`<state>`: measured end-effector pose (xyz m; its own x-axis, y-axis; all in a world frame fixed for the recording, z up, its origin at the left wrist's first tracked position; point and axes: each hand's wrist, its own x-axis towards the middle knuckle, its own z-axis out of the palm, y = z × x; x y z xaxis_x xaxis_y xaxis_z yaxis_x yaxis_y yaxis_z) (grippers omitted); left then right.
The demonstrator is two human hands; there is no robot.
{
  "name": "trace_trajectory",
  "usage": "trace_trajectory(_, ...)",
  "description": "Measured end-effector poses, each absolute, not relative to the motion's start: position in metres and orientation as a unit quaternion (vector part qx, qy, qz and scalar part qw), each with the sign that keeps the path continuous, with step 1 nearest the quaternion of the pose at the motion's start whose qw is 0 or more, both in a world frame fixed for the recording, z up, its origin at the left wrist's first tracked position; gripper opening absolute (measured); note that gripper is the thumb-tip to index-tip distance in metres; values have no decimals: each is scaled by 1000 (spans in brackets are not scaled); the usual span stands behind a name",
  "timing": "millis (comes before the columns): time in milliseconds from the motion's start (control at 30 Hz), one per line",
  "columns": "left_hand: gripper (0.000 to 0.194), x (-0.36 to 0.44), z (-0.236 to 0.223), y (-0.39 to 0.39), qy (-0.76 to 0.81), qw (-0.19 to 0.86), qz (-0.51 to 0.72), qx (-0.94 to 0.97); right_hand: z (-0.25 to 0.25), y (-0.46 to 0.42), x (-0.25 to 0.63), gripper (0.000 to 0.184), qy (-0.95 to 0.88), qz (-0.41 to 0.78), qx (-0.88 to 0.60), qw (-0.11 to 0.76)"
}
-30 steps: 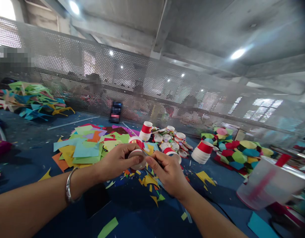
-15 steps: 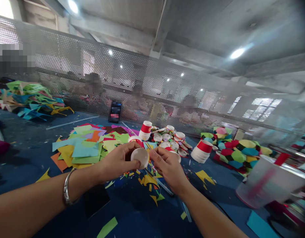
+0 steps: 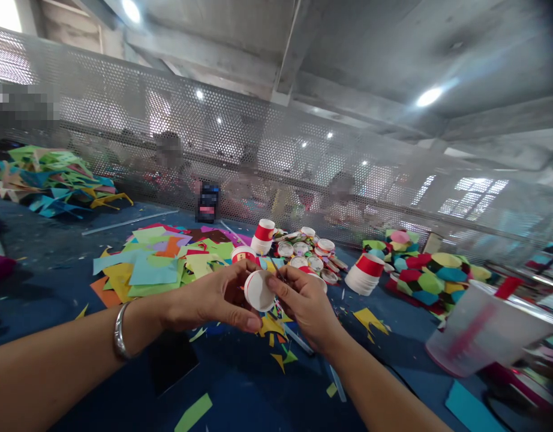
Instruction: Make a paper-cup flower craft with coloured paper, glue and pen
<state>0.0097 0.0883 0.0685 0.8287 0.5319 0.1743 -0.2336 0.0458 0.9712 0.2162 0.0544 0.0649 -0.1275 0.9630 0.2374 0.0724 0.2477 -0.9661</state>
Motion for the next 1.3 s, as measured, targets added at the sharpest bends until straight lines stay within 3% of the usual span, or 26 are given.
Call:
trace_trajectory(133, 67, 10, 66, 91, 109, 727, 278, 619, 65, 53, 215, 34, -610, 438, -427, 503)
trace_trajectory(333, 53, 10, 64, 97, 109, 692, 302, 647, 64, 55, 215, 34, -621, 427, -422, 504)
trace_trajectory(633, 61, 2, 58, 117, 179, 546, 373, 728, 67, 54, 217, 37, -609, 420, -414, 530)
trace_trajectory(1000, 52, 0, 58, 124, 254, 369, 395, 802, 62, 54, 217, 40, -687, 419, -431, 408)
trace_trajectory(1300, 52, 1, 60, 118, 275, 332, 379, 819, 61, 55, 217, 43, -683, 438, -435, 391)
